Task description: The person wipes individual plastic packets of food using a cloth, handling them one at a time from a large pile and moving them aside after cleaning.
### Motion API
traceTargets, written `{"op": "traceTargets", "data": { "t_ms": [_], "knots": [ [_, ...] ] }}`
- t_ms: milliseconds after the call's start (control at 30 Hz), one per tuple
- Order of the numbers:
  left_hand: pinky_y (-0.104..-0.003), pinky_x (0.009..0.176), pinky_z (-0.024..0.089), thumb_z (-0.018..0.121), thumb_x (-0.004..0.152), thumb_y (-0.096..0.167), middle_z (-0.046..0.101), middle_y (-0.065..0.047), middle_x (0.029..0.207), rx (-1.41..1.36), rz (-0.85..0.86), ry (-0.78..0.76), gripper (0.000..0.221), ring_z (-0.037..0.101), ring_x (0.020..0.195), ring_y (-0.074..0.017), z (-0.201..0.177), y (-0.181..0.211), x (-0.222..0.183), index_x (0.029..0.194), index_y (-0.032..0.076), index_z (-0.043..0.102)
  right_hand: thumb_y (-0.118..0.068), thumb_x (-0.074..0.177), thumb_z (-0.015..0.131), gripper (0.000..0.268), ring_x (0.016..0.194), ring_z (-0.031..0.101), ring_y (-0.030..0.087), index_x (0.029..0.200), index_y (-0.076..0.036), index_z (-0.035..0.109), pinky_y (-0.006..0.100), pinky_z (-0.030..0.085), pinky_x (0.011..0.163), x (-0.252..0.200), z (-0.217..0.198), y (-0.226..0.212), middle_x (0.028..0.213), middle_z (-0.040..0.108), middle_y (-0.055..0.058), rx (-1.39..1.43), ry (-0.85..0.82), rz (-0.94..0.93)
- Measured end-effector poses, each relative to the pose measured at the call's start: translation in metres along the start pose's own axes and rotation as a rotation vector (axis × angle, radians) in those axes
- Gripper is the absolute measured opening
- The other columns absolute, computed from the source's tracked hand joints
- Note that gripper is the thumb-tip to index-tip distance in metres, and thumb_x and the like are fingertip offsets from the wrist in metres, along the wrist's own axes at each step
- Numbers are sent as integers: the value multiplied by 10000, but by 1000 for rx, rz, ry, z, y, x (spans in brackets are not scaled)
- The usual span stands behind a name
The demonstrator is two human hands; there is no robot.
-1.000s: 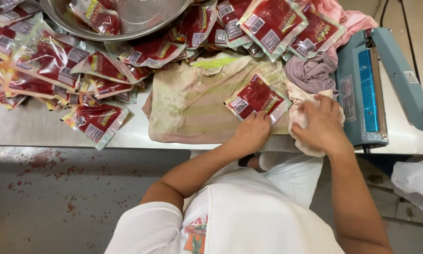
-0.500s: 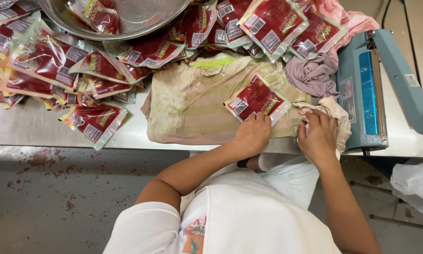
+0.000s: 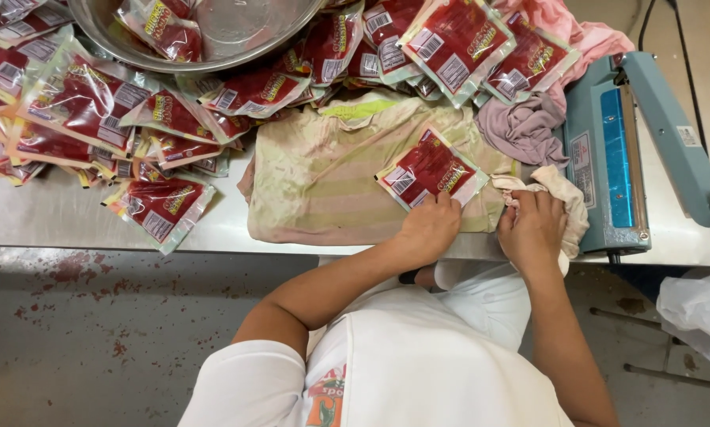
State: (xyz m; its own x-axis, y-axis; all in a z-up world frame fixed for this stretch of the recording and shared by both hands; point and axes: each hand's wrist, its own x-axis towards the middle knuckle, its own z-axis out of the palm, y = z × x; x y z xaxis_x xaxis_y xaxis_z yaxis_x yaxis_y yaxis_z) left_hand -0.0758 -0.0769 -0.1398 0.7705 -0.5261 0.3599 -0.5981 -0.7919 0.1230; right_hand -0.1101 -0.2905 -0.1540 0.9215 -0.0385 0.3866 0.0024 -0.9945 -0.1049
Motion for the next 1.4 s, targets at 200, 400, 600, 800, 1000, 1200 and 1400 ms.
{"op": "traceTargets", "data": {
  "t_ms": [200, 400, 600, 800, 1000, 1200, 1400],
  "knots": [
    [-352, 525, 588, 745, 784, 116, 640, -114, 762, -40, -27, -32, 131, 712, 656, -286, 8, -14, -4, 847, 16, 690, -91, 881, 698, 407, 1091, 536, 407, 1283, -58, 638, 572, 415, 912, 3, -13, -11, 1083, 573, 143, 16, -21, 49],
    [-363, 581, 609, 759, 825, 130, 640, -134, 816, -79, 40, -36, 178, 722, 703, -303, -4, -12, -10, 912, 1, 674, -92, 909, 685, 268, 1064, 517, 364, 1176, -85, 675, 525, 402, 906, 1, -4, -3, 1048, 545, 95, 63, -44, 67],
    [-467, 647, 617, 659, 807, -12, 670, -190, 826, -340, 30, -249, 114, 744, 728, -401, -22, -38, 10, 892, -62, 717, -86, 910, 690, 214, 1063, 516, 349, 1123, -101, 673, 501, 400, 909, 1, -10, -7, 1035, 537, 81, 73, -35, 92],
    [-532, 901, 579, 651, 909, 195, 767, -227, 920, -745, -320, -556, 174, 721, 1022, -479, -23, -66, 26, 953, 117, 800, -52, 886, 688, 187, 1026, 532, 376, 1069, -91, 674, 514, 427, 883, 4, -6, 2, 1021, 548, 105, 176, 19, 73],
    [-519, 783, 605, 669, 774, 150, 739, -238, 789, -681, -277, -514, 154, 750, 878, -462, -33, -54, 19, 803, 32, 763, 54, 920, 631, 165, 930, 580, 459, 1062, -28, 652, 515, 466, 846, 14, -26, 2, 978, 586, 191, 443, 148, 99],
    [-536, 755, 599, 704, 775, 205, 727, -248, 782, -649, -301, -478, 161, 745, 861, -479, -15, -51, 25, 785, 51, 750, 81, 981, 569, 209, 951, 640, 417, 1131, -24, 669, 434, 504, 879, 13, -48, -27, 1008, 647, 171, 548, 247, 100],
    [-502, 803, 615, 635, 881, 244, 735, -229, 793, -658, -340, -504, 235, 749, 892, -454, -15, -52, 27, 818, 59, 767, -5, 841, 639, 70, 1006, 628, 395, 849, -68, 610, 516, 472, 854, -2, -24, -82, 1116, 719, 148, 471, 101, -319]
  ]
}}
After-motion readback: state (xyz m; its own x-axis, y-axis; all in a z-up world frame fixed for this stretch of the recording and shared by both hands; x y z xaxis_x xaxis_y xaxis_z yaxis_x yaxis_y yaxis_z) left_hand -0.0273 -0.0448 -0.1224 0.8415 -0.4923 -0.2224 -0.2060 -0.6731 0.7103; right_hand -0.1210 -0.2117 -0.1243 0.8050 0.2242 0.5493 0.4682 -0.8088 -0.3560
